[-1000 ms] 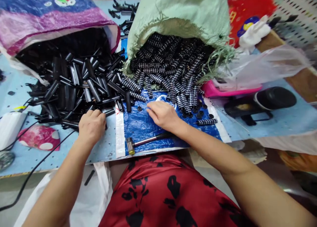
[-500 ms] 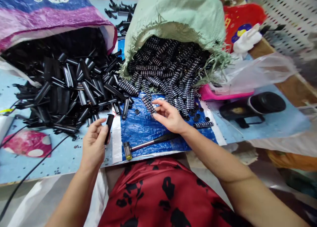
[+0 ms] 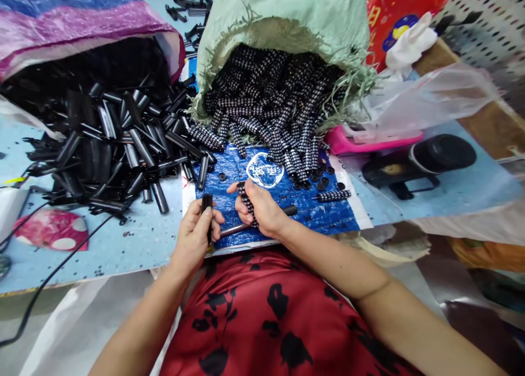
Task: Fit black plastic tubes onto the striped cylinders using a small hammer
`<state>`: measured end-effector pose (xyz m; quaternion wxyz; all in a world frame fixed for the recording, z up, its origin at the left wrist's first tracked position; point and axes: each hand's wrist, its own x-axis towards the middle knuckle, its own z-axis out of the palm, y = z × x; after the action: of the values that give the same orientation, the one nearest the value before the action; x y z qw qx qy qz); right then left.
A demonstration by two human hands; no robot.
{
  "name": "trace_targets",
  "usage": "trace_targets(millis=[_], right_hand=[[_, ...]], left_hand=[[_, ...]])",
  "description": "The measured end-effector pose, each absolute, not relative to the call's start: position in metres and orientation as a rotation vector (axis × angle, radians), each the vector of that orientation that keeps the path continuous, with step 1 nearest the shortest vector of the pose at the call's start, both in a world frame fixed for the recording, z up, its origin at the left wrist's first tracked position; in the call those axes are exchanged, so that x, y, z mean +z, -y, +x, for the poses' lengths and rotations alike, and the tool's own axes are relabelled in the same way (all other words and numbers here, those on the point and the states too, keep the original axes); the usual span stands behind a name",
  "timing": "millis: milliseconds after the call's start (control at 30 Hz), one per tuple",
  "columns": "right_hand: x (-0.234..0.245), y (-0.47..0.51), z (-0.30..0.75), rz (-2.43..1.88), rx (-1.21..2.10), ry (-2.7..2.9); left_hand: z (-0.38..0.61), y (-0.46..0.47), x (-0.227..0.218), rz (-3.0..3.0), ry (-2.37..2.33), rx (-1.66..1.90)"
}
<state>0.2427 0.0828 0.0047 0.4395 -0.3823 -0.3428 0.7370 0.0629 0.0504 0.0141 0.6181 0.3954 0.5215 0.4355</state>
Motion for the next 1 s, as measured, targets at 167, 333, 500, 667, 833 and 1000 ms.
trace_targets(millis=[167,333,500,667,833,1000], right_hand=[[0.007,-0.078,0.229,-0.974,1.725,0.735],[0.008,-0.077,0.228,-1.01,1.567,0.959],[-0.001,-0.079,0.266,-0.875,0.939,1.892],[-0.008,-0.078,0.281,-0.669,0.522,2.163],[-0.006,-0.067,0.276,-0.687,0.407,2.143],[-0.008,-0.062,0.269,-0.677,0.312,2.117]], left_hand=[[0.084,-0.049,0.015,1.114,-1.341,1.101],[0.098,-0.053,0.015,1.324,-1.35,1.092],[0.084,-0.051,0.017,1.18,-1.36,1.04],[0.081,-0.048,0.017,1.101,-1.316,0.964],[0.09,-0.046,0.019,1.068,-1.382,1.069],[0.096,-0.045,0.013,1.013,-1.306,1.147]])
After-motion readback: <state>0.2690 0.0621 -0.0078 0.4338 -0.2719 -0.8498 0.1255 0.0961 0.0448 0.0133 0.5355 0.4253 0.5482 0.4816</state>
